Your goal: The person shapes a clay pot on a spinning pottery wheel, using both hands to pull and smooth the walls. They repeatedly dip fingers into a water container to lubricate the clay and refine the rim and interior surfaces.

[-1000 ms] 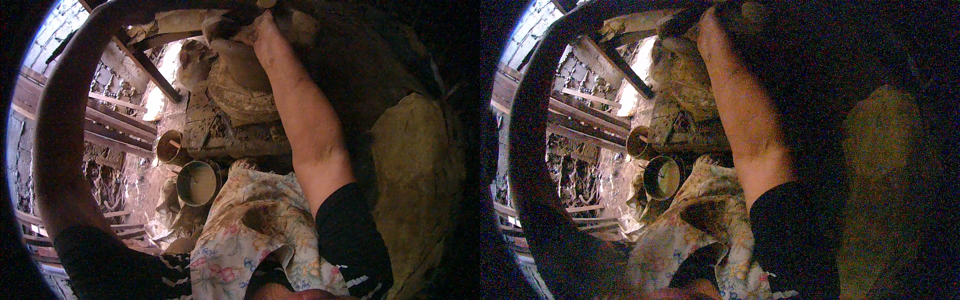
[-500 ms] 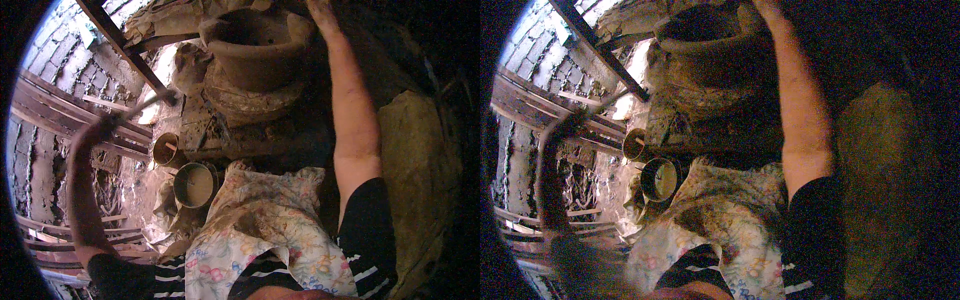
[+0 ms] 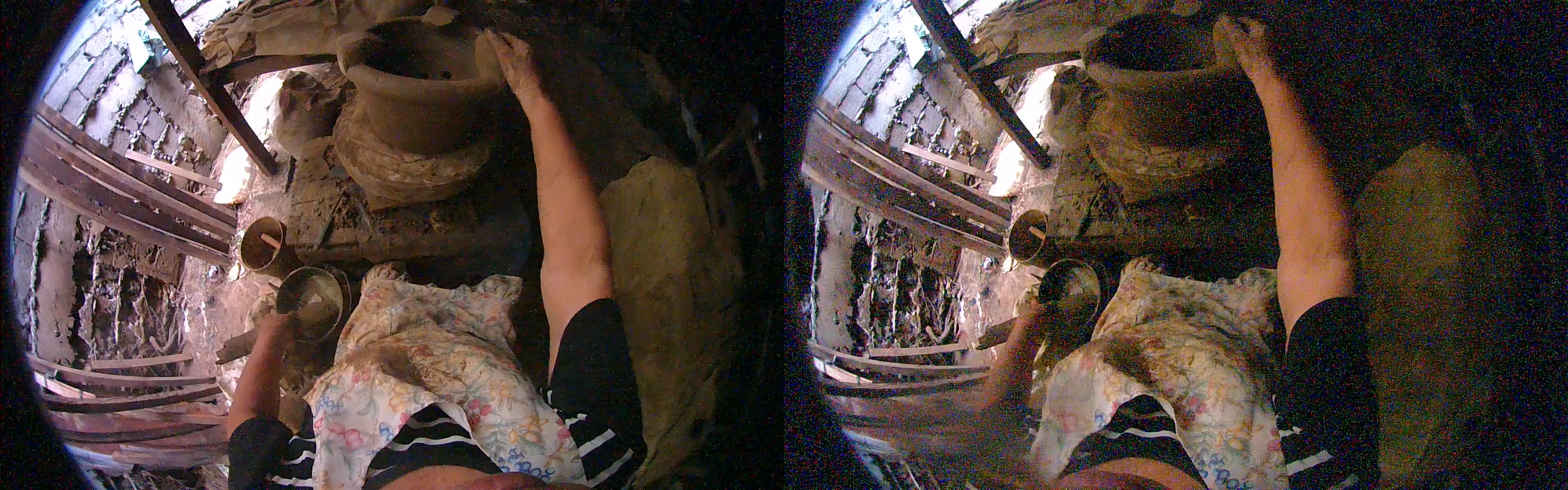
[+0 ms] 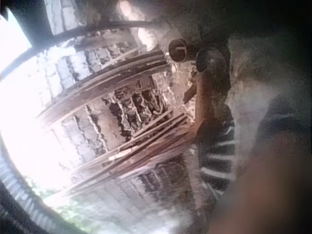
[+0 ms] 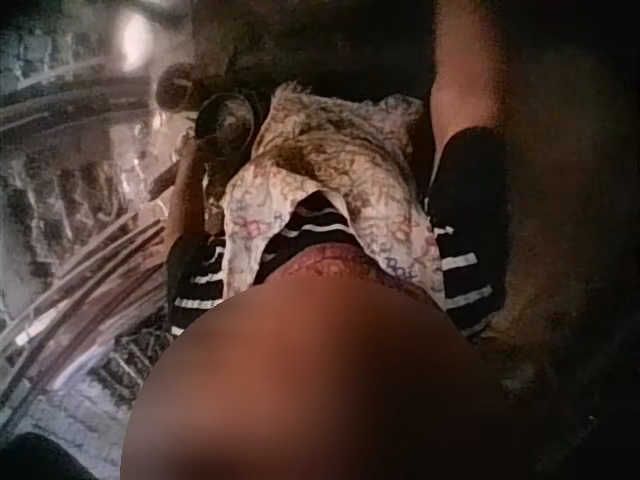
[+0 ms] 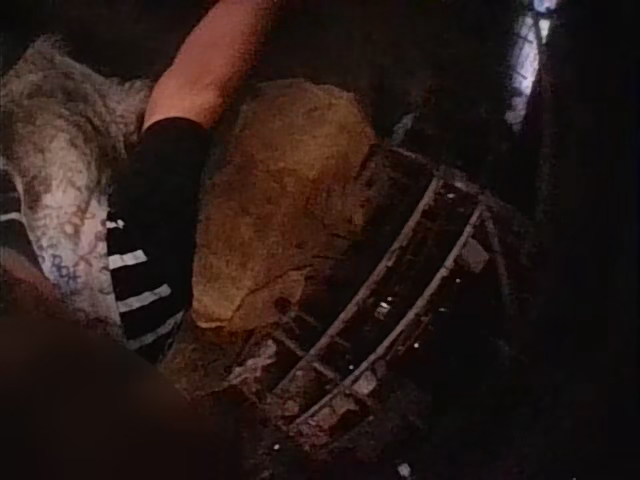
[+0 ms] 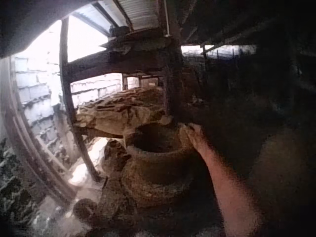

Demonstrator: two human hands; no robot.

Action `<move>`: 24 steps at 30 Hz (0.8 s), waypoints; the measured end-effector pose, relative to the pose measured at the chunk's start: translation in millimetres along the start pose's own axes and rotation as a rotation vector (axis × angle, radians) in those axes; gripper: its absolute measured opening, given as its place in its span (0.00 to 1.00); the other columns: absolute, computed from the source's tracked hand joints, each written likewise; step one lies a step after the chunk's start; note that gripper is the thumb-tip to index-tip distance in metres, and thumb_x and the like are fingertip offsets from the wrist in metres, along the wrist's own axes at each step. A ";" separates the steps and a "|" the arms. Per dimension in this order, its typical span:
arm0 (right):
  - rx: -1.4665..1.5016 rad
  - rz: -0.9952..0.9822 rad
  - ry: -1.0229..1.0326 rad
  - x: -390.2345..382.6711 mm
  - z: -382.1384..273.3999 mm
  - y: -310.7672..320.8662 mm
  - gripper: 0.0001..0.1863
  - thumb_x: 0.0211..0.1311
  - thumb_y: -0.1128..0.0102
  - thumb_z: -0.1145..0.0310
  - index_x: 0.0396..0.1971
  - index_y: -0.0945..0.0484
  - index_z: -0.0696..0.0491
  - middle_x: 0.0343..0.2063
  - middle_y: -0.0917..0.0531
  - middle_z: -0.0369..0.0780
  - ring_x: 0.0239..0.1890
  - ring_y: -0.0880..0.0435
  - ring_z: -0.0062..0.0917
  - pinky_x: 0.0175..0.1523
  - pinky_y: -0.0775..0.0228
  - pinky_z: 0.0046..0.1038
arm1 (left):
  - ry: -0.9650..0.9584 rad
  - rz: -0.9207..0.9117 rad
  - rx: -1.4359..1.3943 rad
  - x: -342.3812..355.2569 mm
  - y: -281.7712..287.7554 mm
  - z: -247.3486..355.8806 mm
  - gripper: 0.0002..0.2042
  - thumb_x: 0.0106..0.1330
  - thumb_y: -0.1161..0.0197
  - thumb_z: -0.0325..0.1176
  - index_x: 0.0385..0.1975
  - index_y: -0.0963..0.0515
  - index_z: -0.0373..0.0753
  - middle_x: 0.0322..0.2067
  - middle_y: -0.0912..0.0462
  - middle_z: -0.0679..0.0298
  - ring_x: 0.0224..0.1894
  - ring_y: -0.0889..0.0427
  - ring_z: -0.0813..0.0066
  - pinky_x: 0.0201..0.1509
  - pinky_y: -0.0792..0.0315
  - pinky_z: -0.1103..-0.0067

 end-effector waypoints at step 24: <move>0.434 -0.756 -0.346 -27.2 -71.4 -115.3 0.23 0.61 0.48 0.55 0.52 0.28 0.52 0.49 0.24 0.36 0.52 0.28 0.23 0.60 0.40 0.27 | -0.182 0.136 -1.392 -45.1 36.5 -23.6 0.27 0.46 0.31 0.37 0.48 0.30 0.37 0.31 0.23 0.65 0.29 0.24 0.73 0.33 0.26 0.76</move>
Point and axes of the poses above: each hand's wrist, its own x-axis towards the middle knuckle, its own y-axis out of the back of the hand, z = x × y, the point moved 9 cm from there along x, towards the middle knuckle
